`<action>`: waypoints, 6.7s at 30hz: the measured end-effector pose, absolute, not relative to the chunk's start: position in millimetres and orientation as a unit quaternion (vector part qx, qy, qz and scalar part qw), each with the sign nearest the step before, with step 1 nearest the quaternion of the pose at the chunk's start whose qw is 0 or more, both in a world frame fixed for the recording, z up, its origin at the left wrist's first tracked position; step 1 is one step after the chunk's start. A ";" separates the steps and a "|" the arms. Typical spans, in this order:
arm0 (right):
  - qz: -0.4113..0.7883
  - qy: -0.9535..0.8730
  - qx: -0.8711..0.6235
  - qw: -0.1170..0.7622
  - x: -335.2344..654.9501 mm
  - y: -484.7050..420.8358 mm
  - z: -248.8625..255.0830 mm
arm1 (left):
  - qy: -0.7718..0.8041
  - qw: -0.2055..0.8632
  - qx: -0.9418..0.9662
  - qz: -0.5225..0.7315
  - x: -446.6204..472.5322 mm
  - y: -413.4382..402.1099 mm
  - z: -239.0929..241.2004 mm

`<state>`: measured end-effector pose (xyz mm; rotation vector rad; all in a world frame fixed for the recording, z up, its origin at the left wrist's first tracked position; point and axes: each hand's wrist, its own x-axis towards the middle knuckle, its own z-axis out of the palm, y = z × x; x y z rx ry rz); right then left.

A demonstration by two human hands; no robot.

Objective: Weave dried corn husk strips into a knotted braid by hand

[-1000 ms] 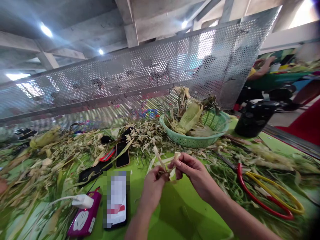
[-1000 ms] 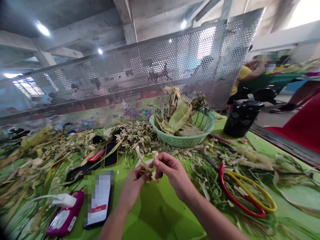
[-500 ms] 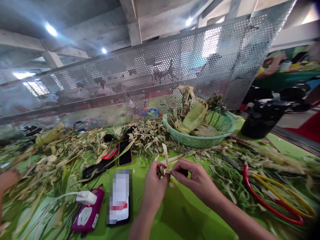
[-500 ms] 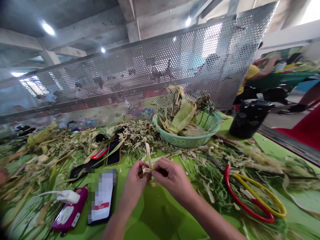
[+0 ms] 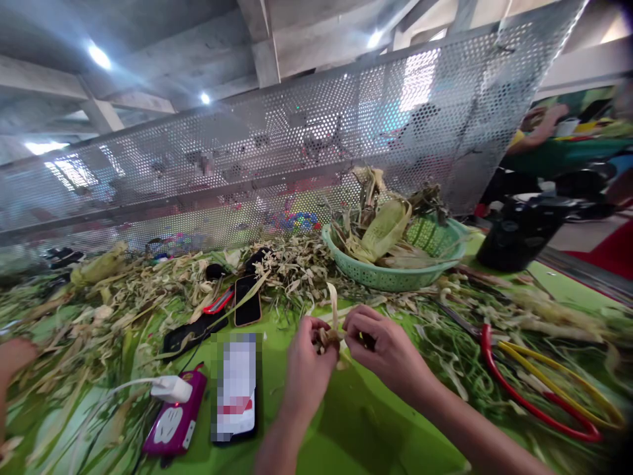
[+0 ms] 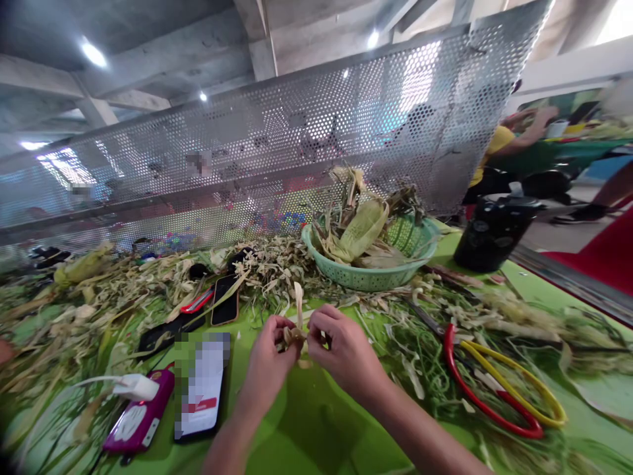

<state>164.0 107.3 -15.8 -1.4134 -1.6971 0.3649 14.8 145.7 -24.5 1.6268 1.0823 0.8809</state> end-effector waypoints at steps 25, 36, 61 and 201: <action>0.099 -0.731 -0.568 0.365 157.6 103.5 -18.9 | 0.428 0.368 0.753 0.337 11.5 144.9 -29.1; 0.103 -0.727 -0.560 0.385 159.4 105.7 -15.5 | 0.432 0.401 0.736 0.333 12.0 148.4 -30.0; 0.095 -0.737 -0.505 0.439 158.4 103.2 -10.0 | 0.395 0.555 0.637 0.362 12.8 148.4 -23.8; 0.175 -0.536 -0.608 0.558 185.8 120.1 -26.2 | 0.303 0.713 0.571 0.273 14.8 139.3 -24.0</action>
